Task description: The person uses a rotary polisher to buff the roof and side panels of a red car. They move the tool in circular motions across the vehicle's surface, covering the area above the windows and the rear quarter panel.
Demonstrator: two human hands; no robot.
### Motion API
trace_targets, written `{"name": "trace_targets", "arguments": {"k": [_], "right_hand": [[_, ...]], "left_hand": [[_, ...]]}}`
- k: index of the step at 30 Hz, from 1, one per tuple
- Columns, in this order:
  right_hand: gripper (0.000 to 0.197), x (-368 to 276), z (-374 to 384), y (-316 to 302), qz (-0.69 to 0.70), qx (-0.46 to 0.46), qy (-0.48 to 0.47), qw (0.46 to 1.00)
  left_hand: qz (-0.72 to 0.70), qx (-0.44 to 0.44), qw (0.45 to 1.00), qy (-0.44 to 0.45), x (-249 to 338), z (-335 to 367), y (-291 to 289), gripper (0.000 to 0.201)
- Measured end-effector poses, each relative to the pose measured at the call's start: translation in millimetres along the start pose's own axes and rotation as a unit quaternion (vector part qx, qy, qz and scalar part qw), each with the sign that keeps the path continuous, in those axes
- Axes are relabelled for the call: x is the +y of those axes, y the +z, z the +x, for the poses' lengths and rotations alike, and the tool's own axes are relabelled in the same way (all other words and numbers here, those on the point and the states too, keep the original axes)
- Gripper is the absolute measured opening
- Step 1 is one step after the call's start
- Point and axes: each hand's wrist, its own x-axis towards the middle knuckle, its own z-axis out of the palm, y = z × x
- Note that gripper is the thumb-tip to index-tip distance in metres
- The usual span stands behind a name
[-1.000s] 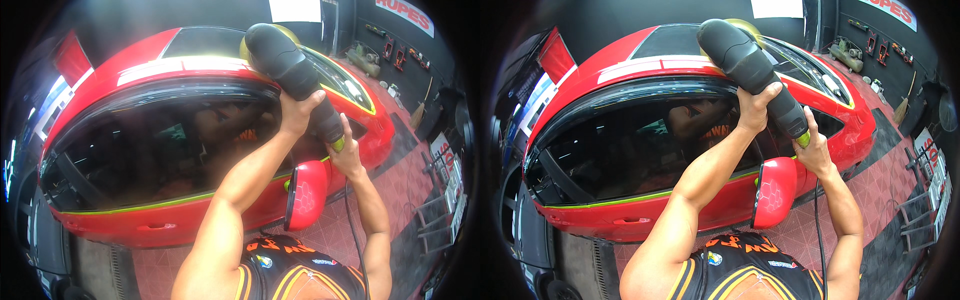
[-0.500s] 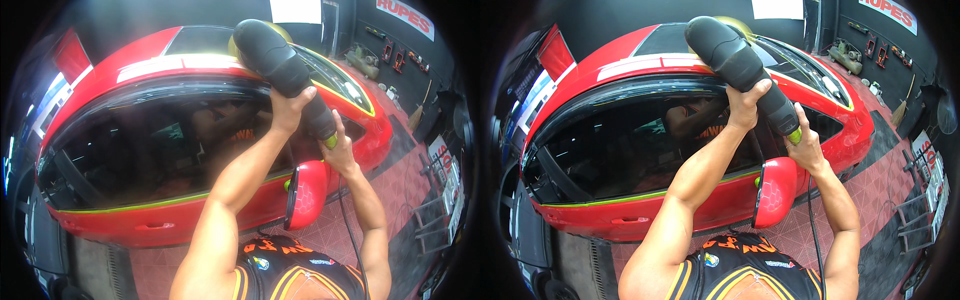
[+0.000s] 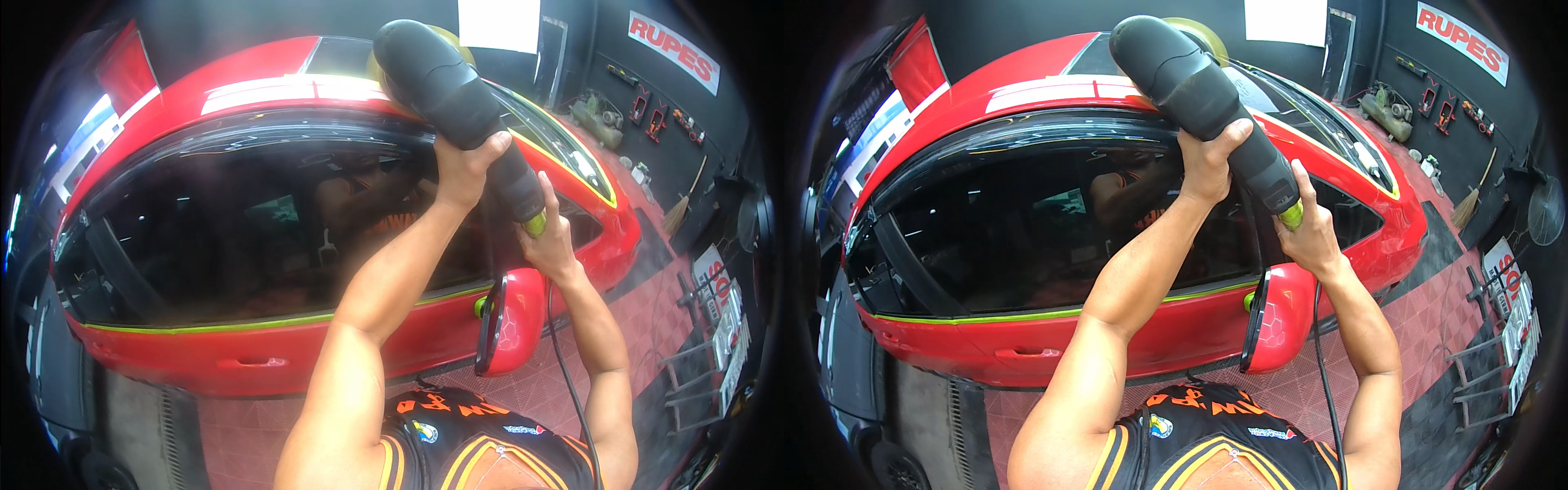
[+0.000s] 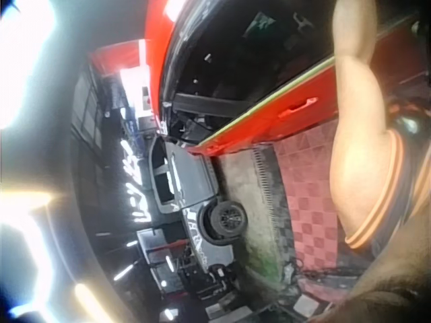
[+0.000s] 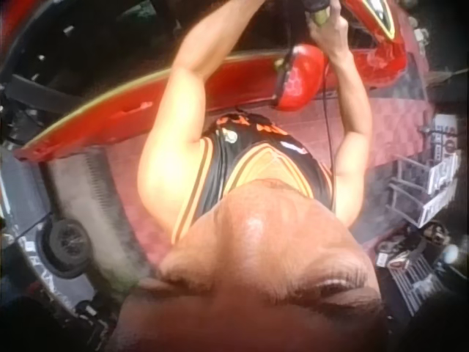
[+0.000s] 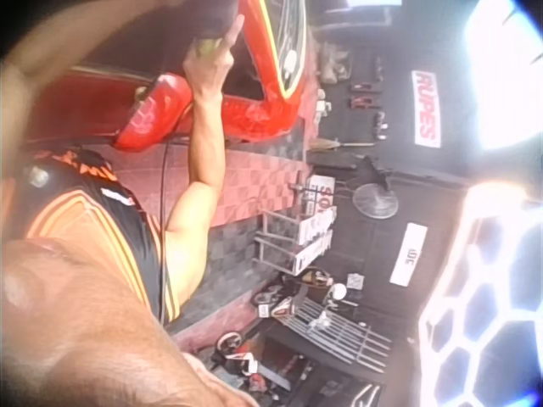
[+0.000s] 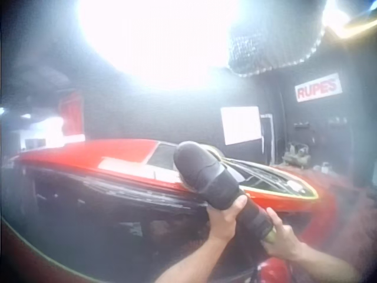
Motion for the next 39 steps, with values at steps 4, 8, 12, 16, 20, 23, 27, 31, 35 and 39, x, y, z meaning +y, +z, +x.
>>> {"name": "trace_targets", "arguments": {"k": [4, 8, 12, 16, 20, 23, 27, 31, 35, 39], "right_hand": [[0.099, -9.2, 12.5, 6.4, -0.015, -0.004, -0.021, 1.000], [0.099, -18.9, 26.4, 13.7, -0.004, -0.016, -0.038, 0.999], [0.099, -25.7, 37.3, 19.0, -0.009, -0.024, -0.044, 0.999], [0.101, -33.0, 47.5, 24.5, -0.006, -0.039, -0.031, 0.999], [0.101, -40.3, 58.6, 31.0, -0.004, -0.047, -0.035, 0.998], [0.101, -45.0, 64.8, 35.0, 0.001, -0.045, -0.038, 0.998], [0.102, -51.3, 72.6, 41.3, 0.001, -0.044, -0.048, 0.998], [0.102, -59.8, 78.6, 50.6, 0.002, -0.040, -0.061, 0.997], [0.101, -72.4, 84.4, 59.7, -0.013, -0.034, -0.071, 0.997], [0.100, -79.7, 91.4, 71.7, -0.004, -0.043, -0.054, 0.998]], "left_hand": [[0.004, 0.003, 1.000, 0.015, 8.3, 8.4, -12.5, 0.035], [0.005, 0.005, 1.000, 0.030, 20.0, 15.7, -25.6, 0.037], [-0.022, 0.017, 0.999, 0.045, 38.8, 15.5, -26.3, 0.027], [-0.038, 0.027, 0.997, 0.056, 52.0, 19.9, -32.5, 0.024], [-0.047, 0.031, 0.996, 0.068, 61.9, 24.9, -40.8, 0.022], [-0.056, 0.039, 0.995, 0.067, 70.8, 26.8, -41.9, 0.021], [-0.057, 0.036, 0.995, 0.073, 78.5, 31.3, -48.7, 0.021], [-0.049, 0.034, 0.995, 0.081, 88.6, 33.6, -58.5, 0.021], [-0.045, 0.038, 0.994, 0.097, 99.4, 36.5, -67.1, 0.020], [-0.032, 0.039, 0.993, 0.104, 113.4, 39.0, -77.5, 0.018]]}}
